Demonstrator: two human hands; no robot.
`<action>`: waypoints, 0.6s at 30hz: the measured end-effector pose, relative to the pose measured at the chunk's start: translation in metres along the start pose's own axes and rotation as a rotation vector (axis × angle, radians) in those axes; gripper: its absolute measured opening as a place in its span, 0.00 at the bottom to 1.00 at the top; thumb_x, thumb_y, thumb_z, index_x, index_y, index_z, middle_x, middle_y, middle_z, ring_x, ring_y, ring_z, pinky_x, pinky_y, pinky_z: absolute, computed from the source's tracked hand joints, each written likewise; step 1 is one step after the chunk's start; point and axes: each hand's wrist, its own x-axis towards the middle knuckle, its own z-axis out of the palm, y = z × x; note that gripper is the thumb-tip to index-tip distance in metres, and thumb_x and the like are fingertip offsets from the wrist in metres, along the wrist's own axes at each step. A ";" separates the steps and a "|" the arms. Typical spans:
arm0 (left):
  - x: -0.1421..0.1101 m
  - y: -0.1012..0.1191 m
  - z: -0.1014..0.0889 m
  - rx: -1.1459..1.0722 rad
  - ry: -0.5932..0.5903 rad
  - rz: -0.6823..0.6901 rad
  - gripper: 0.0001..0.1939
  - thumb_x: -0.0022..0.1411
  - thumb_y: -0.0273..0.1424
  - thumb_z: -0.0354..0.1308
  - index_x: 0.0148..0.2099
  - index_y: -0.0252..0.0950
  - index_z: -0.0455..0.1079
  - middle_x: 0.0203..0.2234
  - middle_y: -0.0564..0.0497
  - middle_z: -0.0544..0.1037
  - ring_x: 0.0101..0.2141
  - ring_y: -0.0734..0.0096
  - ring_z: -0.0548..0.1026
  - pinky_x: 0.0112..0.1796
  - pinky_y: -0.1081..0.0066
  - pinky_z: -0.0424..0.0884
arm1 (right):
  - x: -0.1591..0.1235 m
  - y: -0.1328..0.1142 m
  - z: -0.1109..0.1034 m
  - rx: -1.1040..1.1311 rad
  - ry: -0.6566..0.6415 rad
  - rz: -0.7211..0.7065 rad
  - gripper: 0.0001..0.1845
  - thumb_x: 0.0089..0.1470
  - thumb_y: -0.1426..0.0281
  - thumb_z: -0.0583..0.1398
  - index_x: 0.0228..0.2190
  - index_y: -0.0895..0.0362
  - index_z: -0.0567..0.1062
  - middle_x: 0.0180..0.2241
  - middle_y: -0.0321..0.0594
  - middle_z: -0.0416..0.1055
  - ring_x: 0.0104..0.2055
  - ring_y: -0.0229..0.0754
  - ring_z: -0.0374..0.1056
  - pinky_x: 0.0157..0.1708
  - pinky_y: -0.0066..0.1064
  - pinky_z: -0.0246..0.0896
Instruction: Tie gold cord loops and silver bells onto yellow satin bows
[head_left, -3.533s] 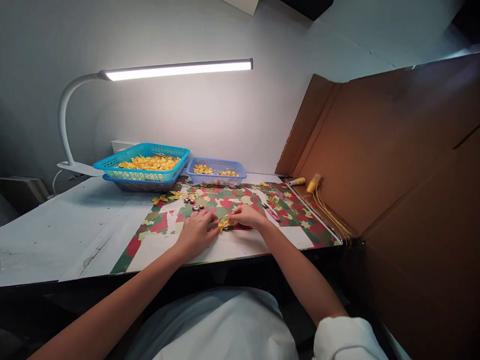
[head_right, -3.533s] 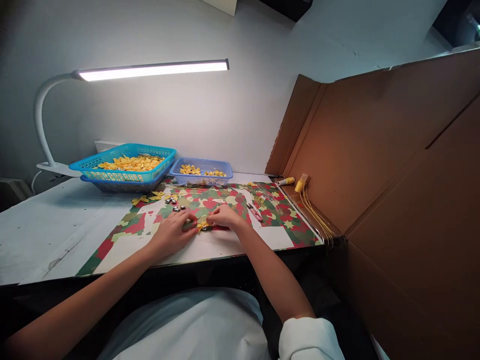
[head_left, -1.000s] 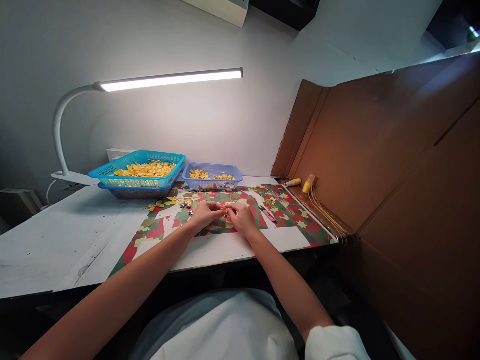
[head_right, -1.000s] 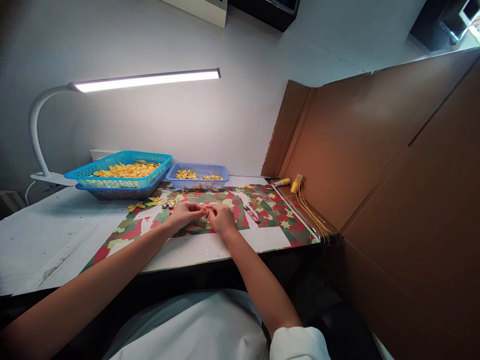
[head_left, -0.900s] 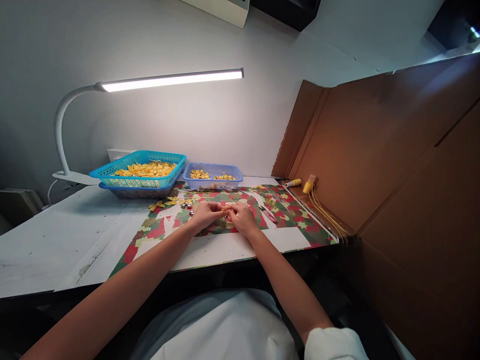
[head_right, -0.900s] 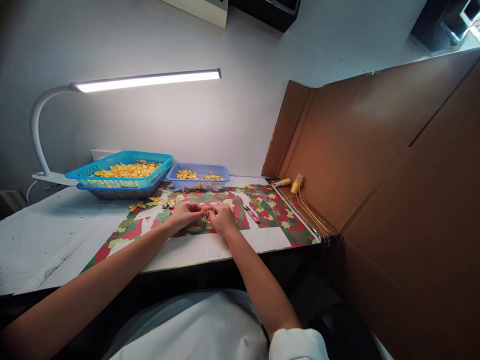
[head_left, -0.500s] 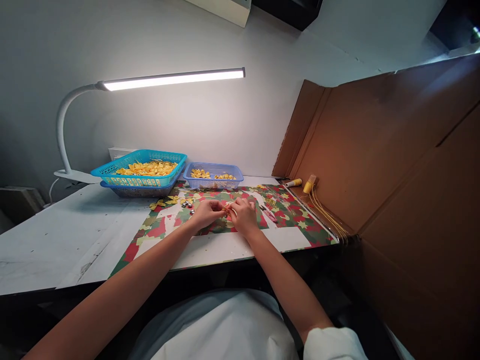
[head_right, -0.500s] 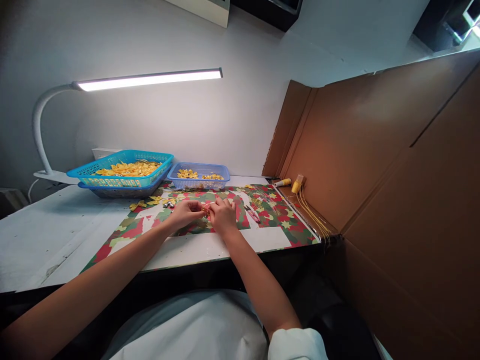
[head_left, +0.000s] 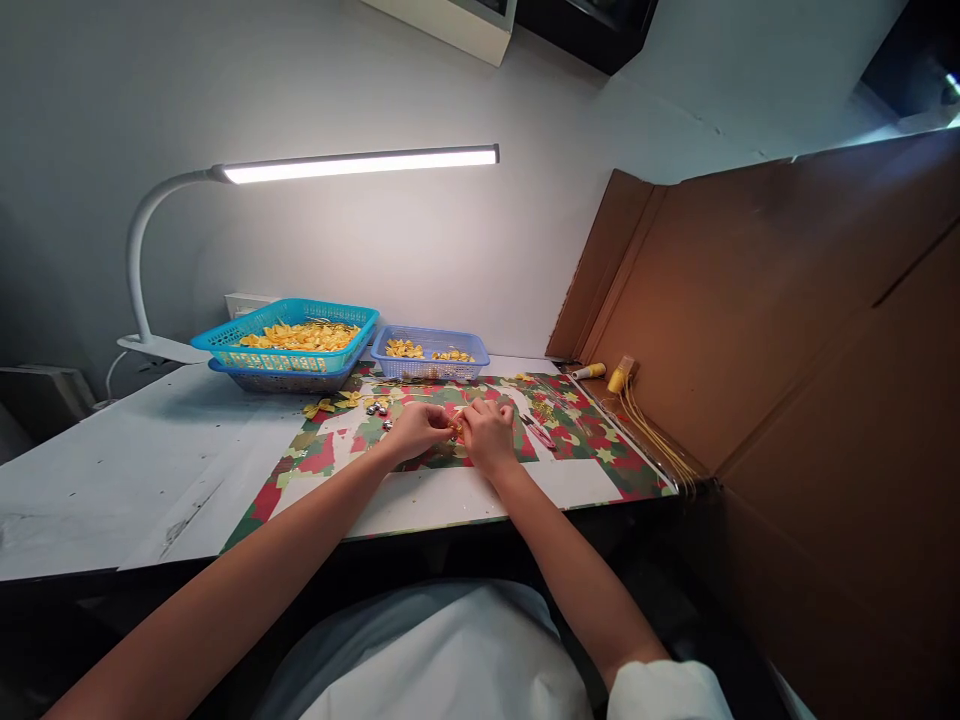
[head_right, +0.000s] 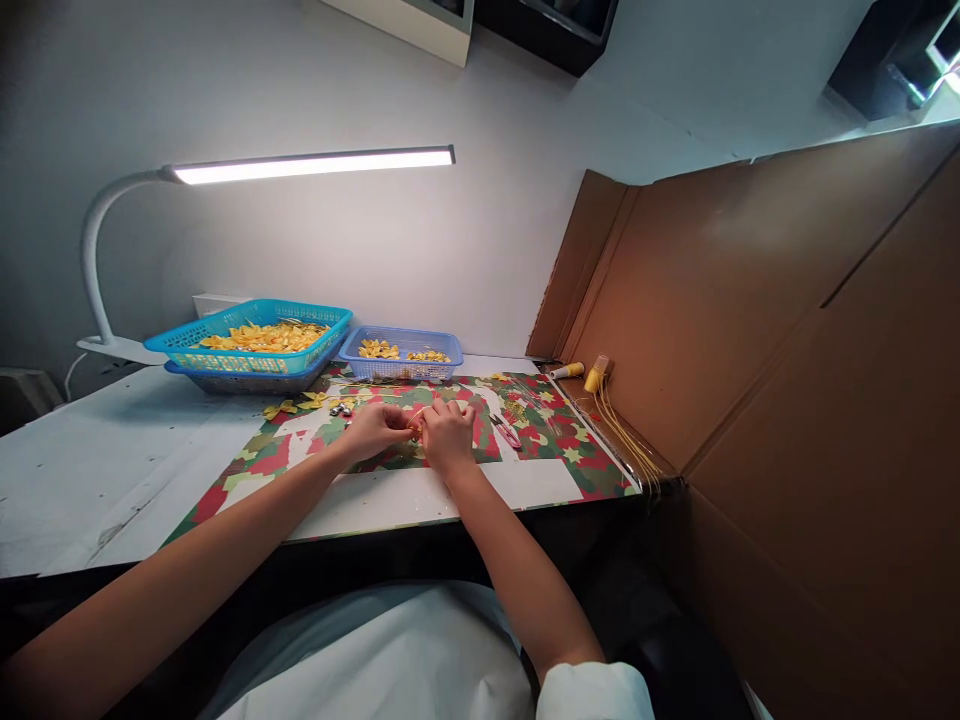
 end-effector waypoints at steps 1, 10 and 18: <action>0.000 0.001 0.000 0.007 0.004 -0.002 0.12 0.43 0.37 0.62 0.18 0.34 0.68 0.14 0.56 0.69 0.18 0.78 0.62 0.20 0.75 0.54 | 0.000 0.000 0.000 -0.007 -0.002 0.002 0.10 0.63 0.71 0.51 0.36 0.55 0.73 0.40 0.40 0.71 0.44 0.44 0.59 0.42 0.38 0.44; -0.003 0.003 -0.001 0.013 0.051 -0.018 0.06 0.41 0.32 0.60 0.19 0.35 0.71 0.13 0.56 0.71 0.17 0.77 0.64 0.20 0.76 0.57 | -0.003 -0.002 -0.001 -0.027 -0.049 0.010 0.10 0.62 0.72 0.51 0.38 0.56 0.72 0.49 0.47 0.66 0.49 0.50 0.55 0.47 0.43 0.46; -0.003 0.006 -0.001 0.083 0.065 0.018 0.05 0.41 0.30 0.59 0.17 0.36 0.69 0.13 0.56 0.71 0.18 0.76 0.64 0.21 0.75 0.58 | -0.004 -0.004 -0.002 0.037 -0.022 0.033 0.12 0.62 0.73 0.49 0.38 0.57 0.72 0.50 0.47 0.65 0.50 0.50 0.55 0.49 0.44 0.47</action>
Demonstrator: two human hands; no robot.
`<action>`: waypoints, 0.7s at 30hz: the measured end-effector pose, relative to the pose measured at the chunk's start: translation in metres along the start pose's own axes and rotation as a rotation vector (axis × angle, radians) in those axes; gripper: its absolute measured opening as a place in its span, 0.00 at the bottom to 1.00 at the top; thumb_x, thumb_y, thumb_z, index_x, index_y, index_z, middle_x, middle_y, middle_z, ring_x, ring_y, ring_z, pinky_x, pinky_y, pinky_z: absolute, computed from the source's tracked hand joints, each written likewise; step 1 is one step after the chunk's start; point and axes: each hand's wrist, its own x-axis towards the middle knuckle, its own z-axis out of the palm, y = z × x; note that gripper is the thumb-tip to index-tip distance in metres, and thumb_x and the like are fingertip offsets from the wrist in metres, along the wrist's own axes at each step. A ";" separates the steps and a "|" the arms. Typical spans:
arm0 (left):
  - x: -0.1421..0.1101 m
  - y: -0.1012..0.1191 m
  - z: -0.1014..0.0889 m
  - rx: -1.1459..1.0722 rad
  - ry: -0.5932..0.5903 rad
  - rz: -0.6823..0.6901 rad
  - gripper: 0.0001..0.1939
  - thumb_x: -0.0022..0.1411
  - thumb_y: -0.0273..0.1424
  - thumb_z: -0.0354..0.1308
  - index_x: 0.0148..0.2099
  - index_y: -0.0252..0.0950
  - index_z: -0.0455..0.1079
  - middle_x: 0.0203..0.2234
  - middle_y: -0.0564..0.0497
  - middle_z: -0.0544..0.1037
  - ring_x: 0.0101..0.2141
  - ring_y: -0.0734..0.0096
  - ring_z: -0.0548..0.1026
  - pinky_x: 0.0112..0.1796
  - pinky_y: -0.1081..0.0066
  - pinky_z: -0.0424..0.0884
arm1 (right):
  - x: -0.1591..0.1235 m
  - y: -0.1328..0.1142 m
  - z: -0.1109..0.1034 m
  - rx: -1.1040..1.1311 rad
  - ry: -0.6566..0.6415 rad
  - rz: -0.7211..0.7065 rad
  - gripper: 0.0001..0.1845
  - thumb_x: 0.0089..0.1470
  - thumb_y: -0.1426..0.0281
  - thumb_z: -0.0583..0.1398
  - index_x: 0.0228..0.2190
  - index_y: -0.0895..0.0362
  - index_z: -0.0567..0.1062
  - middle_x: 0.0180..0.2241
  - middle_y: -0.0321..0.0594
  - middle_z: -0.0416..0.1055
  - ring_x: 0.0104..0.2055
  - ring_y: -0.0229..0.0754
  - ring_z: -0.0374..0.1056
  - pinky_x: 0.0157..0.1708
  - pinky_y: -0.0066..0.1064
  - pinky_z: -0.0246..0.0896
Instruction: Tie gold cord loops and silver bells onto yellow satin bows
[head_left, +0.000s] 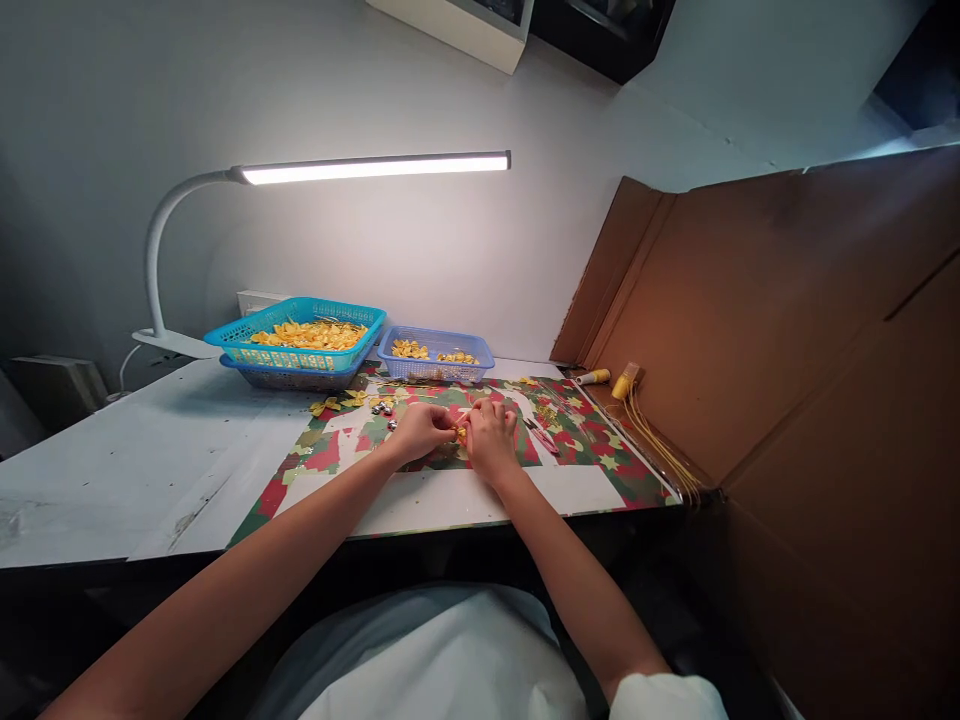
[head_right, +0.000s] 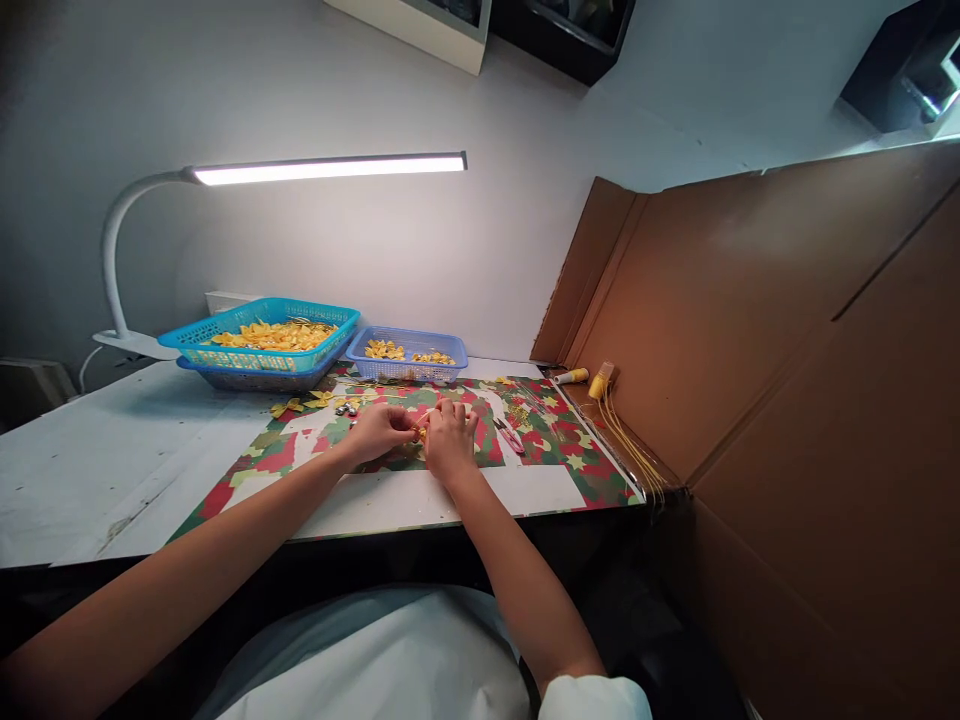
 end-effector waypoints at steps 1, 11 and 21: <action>0.000 0.001 0.000 0.029 0.005 0.014 0.05 0.41 0.29 0.59 0.17 0.36 0.68 0.13 0.56 0.71 0.18 0.76 0.65 0.22 0.75 0.58 | 0.000 0.000 0.000 -0.003 -0.002 0.003 0.13 0.63 0.72 0.48 0.38 0.57 0.72 0.49 0.48 0.65 0.50 0.50 0.55 0.48 0.44 0.47; 0.000 -0.001 -0.004 0.086 0.110 0.052 0.03 0.44 0.28 0.60 0.21 0.37 0.72 0.16 0.55 0.74 0.21 0.72 0.70 0.25 0.73 0.62 | -0.008 0.003 -0.010 0.307 -0.091 0.057 0.15 0.62 0.69 0.49 0.29 0.56 0.73 0.46 0.42 0.65 0.49 0.46 0.57 0.48 0.38 0.53; 0.011 -0.010 -0.014 -0.279 0.281 -0.100 0.08 0.42 0.34 0.64 0.24 0.34 0.74 0.20 0.49 0.79 0.23 0.68 0.74 0.25 0.72 0.66 | -0.046 0.059 -0.069 0.928 -0.463 0.152 0.20 0.57 0.54 0.51 0.23 0.55 0.63 0.22 0.33 0.64 0.21 0.34 0.57 0.23 0.27 0.53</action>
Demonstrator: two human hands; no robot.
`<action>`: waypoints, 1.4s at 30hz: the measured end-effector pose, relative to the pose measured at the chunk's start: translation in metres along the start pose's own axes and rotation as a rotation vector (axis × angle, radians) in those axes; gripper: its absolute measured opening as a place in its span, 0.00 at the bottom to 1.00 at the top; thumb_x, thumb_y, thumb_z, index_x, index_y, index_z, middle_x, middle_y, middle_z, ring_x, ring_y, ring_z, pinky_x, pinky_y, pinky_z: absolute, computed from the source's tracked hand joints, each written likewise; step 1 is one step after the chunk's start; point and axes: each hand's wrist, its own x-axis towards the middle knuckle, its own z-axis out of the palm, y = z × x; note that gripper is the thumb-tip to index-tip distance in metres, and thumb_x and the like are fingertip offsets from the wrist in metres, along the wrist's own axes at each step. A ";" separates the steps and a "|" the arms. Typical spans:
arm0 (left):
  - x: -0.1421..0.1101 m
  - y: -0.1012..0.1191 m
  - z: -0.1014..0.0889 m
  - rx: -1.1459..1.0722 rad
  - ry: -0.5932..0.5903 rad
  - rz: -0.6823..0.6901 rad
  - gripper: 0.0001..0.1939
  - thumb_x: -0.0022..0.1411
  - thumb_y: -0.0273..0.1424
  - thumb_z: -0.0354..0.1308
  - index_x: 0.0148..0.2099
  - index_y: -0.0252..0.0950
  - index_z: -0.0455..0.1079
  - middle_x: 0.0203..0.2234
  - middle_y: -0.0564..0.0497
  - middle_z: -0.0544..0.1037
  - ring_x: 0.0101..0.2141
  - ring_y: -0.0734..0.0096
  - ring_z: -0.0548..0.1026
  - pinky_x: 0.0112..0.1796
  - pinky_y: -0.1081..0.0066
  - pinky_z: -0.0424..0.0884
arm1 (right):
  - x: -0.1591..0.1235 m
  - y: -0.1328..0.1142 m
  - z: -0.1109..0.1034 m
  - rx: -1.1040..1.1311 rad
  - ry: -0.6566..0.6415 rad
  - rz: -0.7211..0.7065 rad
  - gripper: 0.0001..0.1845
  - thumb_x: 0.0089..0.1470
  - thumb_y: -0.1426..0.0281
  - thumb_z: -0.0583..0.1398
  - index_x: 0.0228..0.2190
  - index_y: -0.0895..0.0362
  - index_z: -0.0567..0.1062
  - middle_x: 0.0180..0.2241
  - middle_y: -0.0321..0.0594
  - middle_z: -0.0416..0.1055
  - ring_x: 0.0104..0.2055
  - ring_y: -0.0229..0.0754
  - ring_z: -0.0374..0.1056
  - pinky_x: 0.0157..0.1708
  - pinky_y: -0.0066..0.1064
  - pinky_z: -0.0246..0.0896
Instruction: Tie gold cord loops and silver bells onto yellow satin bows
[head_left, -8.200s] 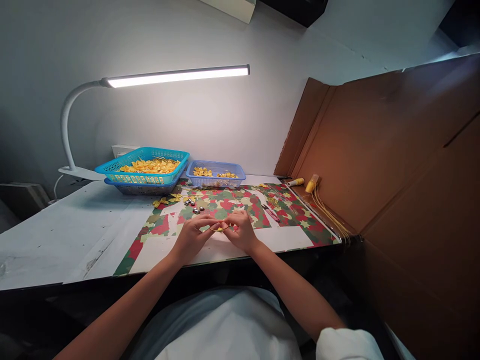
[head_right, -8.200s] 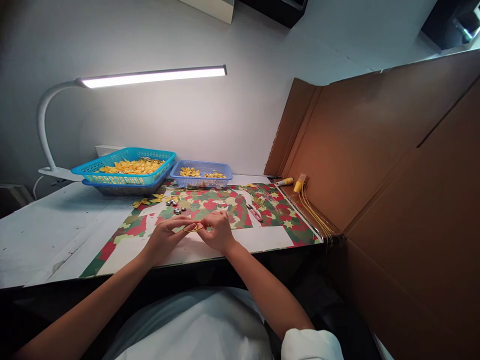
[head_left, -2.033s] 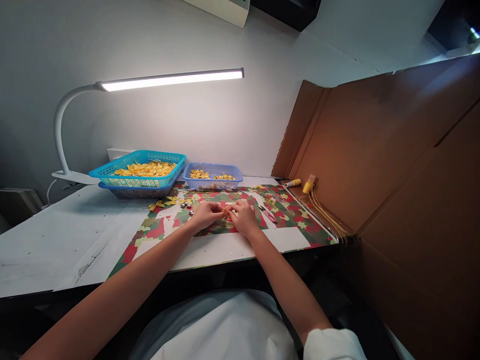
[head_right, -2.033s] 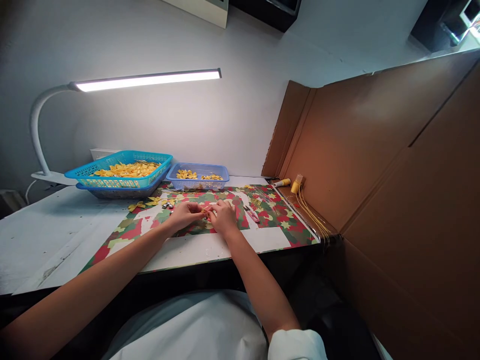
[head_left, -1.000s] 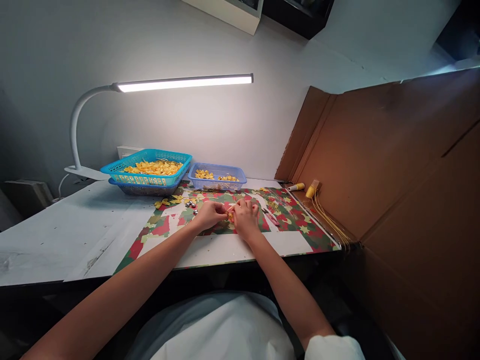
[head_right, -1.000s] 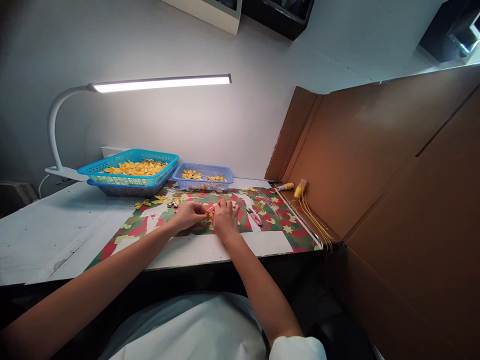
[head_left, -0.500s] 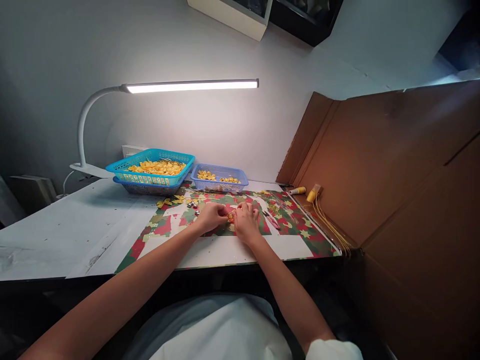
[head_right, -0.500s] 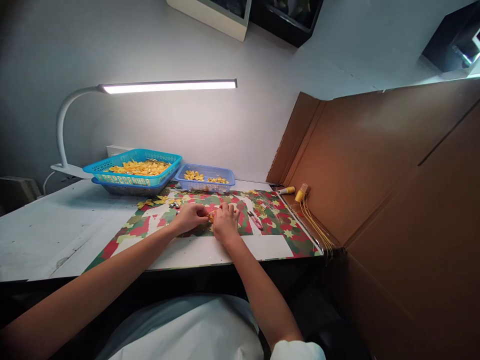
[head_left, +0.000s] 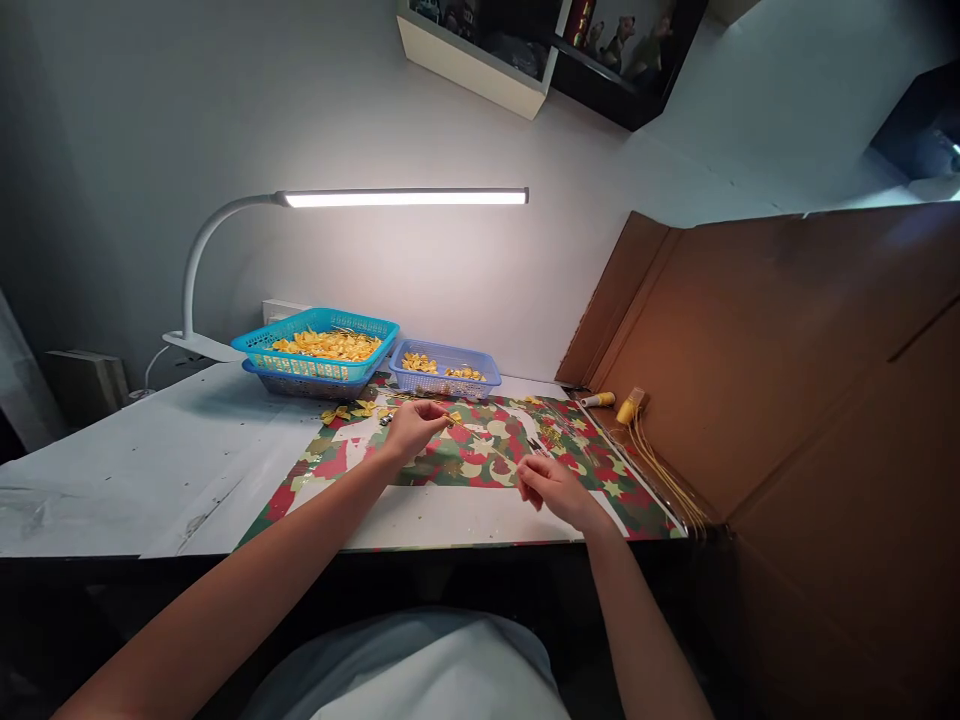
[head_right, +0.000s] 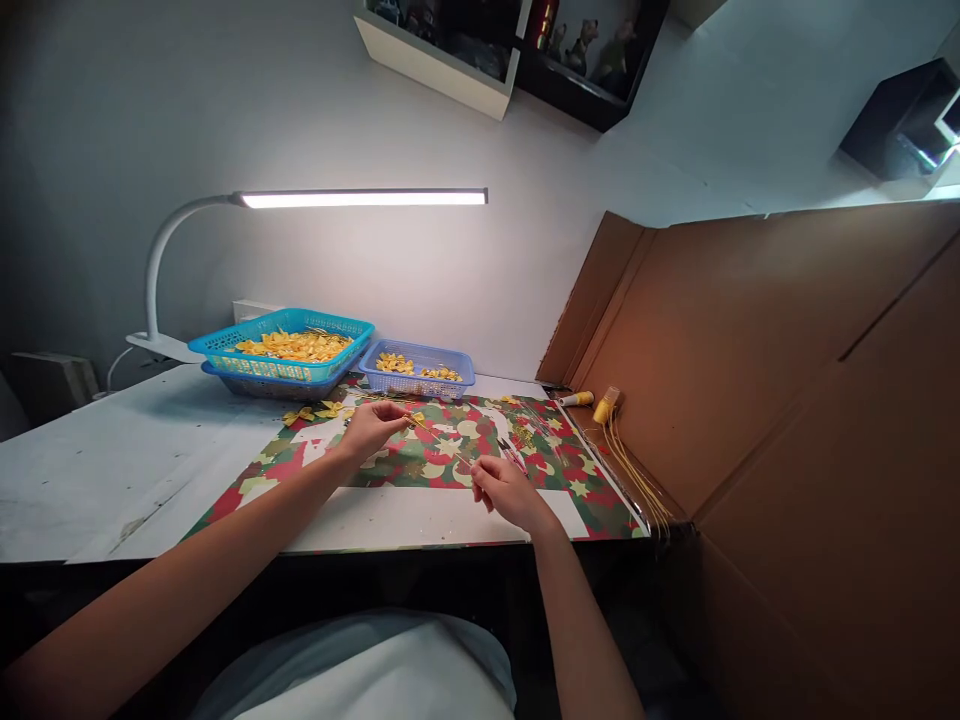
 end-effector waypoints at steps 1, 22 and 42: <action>0.000 0.000 0.001 0.001 -0.007 0.005 0.08 0.42 0.34 0.64 0.24 0.34 0.74 0.20 0.49 0.79 0.23 0.68 0.74 0.26 0.71 0.67 | -0.003 0.002 -0.005 0.040 -0.015 0.036 0.20 0.56 0.53 0.53 0.23 0.55 0.63 0.21 0.32 0.64 0.20 0.33 0.56 0.22 0.26 0.51; 0.007 0.014 -0.010 -0.415 0.038 -0.221 0.20 0.27 0.37 0.73 0.23 0.33 0.71 0.19 0.52 0.76 0.25 0.71 0.75 0.32 0.67 0.74 | -0.018 0.010 -0.043 0.061 0.050 0.303 0.21 0.49 0.52 0.59 0.21 0.57 0.67 0.21 0.32 0.62 0.21 0.31 0.55 0.21 0.25 0.50; 0.033 0.069 -0.018 -0.250 -0.073 -0.160 0.15 0.30 0.32 0.74 0.22 0.33 0.73 0.19 0.52 0.77 0.21 0.74 0.72 0.26 0.74 0.70 | 0.030 -0.026 0.021 0.749 -0.094 0.232 0.26 0.42 0.52 0.66 0.36 0.60 0.77 0.33 0.43 0.76 0.31 0.38 0.70 0.31 0.30 0.63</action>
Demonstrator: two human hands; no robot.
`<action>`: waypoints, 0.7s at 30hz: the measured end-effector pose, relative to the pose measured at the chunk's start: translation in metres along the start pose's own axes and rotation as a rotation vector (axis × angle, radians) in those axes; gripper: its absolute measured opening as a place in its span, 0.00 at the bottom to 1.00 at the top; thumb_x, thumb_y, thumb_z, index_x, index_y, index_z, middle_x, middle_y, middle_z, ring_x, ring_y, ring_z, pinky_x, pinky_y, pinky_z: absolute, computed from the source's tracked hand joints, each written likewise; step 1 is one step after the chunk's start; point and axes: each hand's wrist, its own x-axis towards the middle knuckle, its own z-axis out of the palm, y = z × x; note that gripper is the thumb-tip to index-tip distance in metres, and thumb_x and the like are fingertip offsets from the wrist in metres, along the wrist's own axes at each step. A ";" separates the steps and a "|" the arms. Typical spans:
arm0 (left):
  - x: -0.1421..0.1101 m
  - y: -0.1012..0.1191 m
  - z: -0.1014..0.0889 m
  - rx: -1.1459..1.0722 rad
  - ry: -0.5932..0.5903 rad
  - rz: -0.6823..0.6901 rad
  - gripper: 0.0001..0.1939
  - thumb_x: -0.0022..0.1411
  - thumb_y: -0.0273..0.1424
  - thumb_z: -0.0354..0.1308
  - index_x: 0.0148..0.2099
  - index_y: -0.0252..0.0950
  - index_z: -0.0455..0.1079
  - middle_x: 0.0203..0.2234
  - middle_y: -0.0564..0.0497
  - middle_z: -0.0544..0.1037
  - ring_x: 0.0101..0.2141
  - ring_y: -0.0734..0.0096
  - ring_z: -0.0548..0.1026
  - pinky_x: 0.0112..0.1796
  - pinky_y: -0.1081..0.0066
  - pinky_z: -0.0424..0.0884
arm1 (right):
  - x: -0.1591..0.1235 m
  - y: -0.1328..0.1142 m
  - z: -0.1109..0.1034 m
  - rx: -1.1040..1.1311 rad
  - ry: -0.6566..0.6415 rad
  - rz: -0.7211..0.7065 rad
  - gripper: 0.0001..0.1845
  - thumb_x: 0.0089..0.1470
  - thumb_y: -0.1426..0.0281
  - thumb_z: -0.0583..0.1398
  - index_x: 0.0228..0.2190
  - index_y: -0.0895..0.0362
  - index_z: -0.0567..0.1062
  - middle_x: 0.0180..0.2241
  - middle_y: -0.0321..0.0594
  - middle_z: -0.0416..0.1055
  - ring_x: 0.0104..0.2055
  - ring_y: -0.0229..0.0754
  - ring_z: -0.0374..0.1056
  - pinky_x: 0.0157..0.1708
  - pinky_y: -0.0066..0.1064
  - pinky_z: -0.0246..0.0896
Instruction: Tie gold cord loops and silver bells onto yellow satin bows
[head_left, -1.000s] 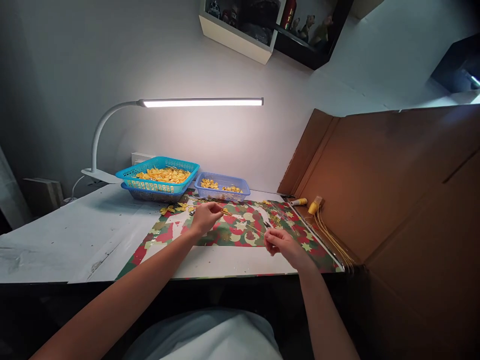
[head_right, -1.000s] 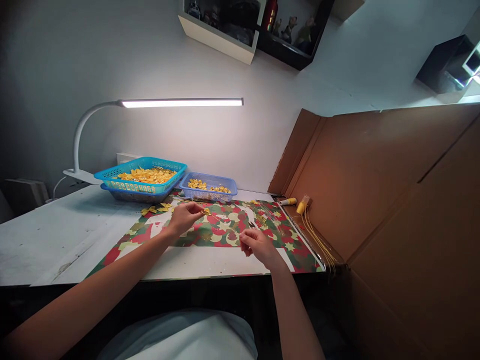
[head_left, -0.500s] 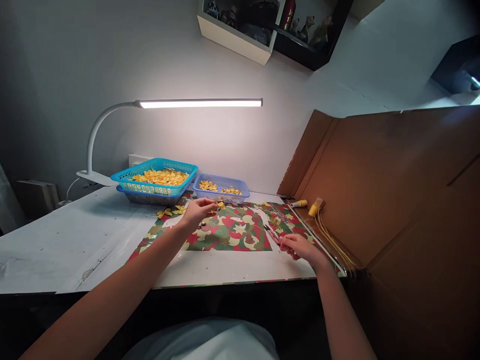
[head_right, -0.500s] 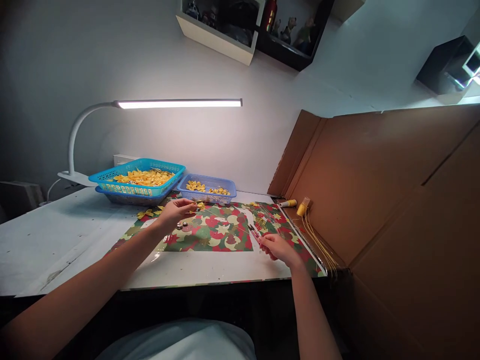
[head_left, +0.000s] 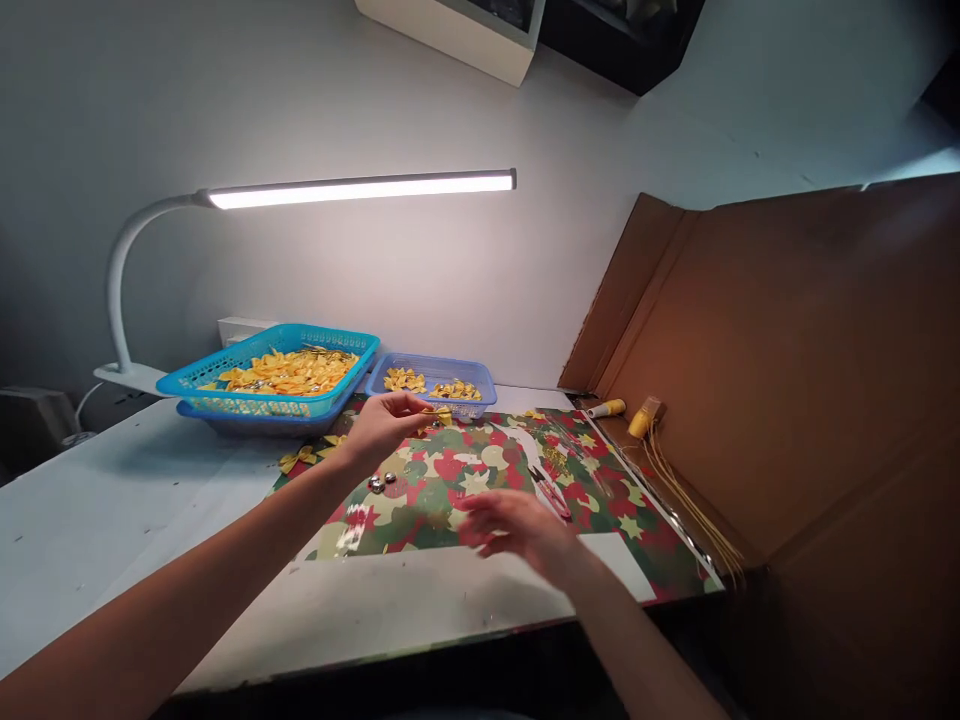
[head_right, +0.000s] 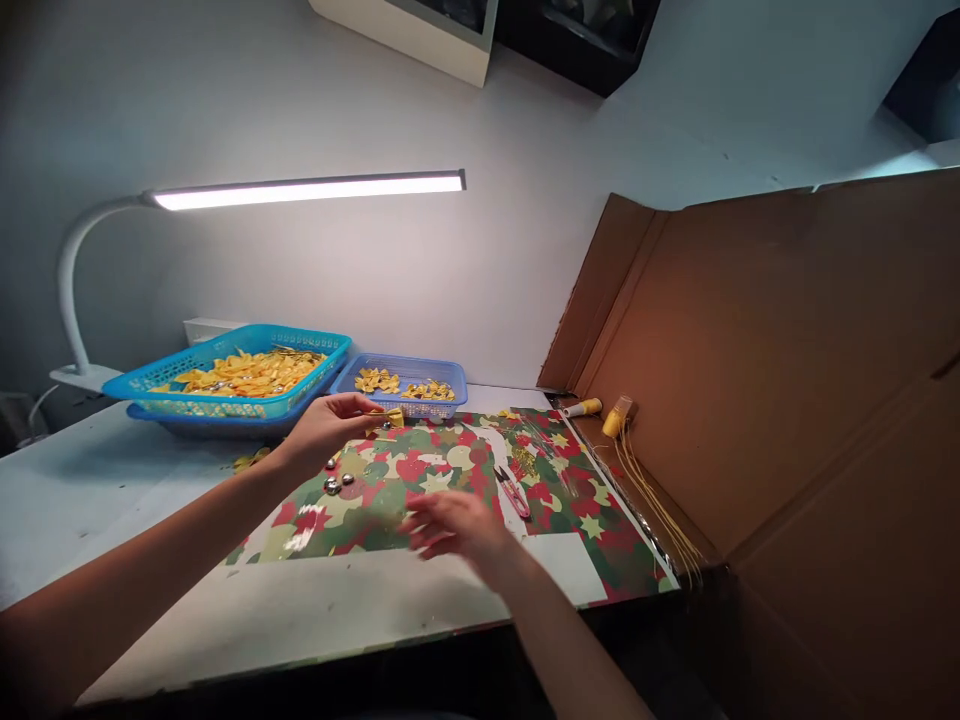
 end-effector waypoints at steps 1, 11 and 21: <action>0.001 0.002 0.004 -0.016 -0.017 -0.013 0.15 0.30 0.32 0.74 0.22 0.33 0.73 0.20 0.52 0.77 0.22 0.75 0.72 0.27 0.74 0.70 | 0.008 0.002 0.014 0.164 -0.057 0.033 0.26 0.44 0.53 0.66 0.38 0.60 0.77 0.39 0.46 0.76 0.36 0.40 0.72 0.35 0.30 0.64; 0.024 0.023 0.020 -0.037 -0.076 -0.009 0.15 0.35 0.34 0.74 0.25 0.33 0.74 0.20 0.52 0.77 0.23 0.74 0.73 0.26 0.76 0.68 | 0.099 -0.048 0.040 0.847 0.390 -0.135 0.05 0.48 0.69 0.67 0.29 0.55 0.77 0.28 0.35 0.76 0.24 0.32 0.67 0.23 0.23 0.59; 0.071 0.015 0.022 -0.205 -0.050 -0.140 0.16 0.38 0.35 0.74 0.28 0.34 0.72 0.22 0.54 0.76 0.24 0.73 0.74 0.28 0.73 0.72 | 0.132 -0.074 0.028 0.478 0.414 -0.578 0.13 0.40 0.60 0.70 0.26 0.56 0.80 0.31 0.38 0.74 0.28 0.34 0.65 0.30 0.27 0.65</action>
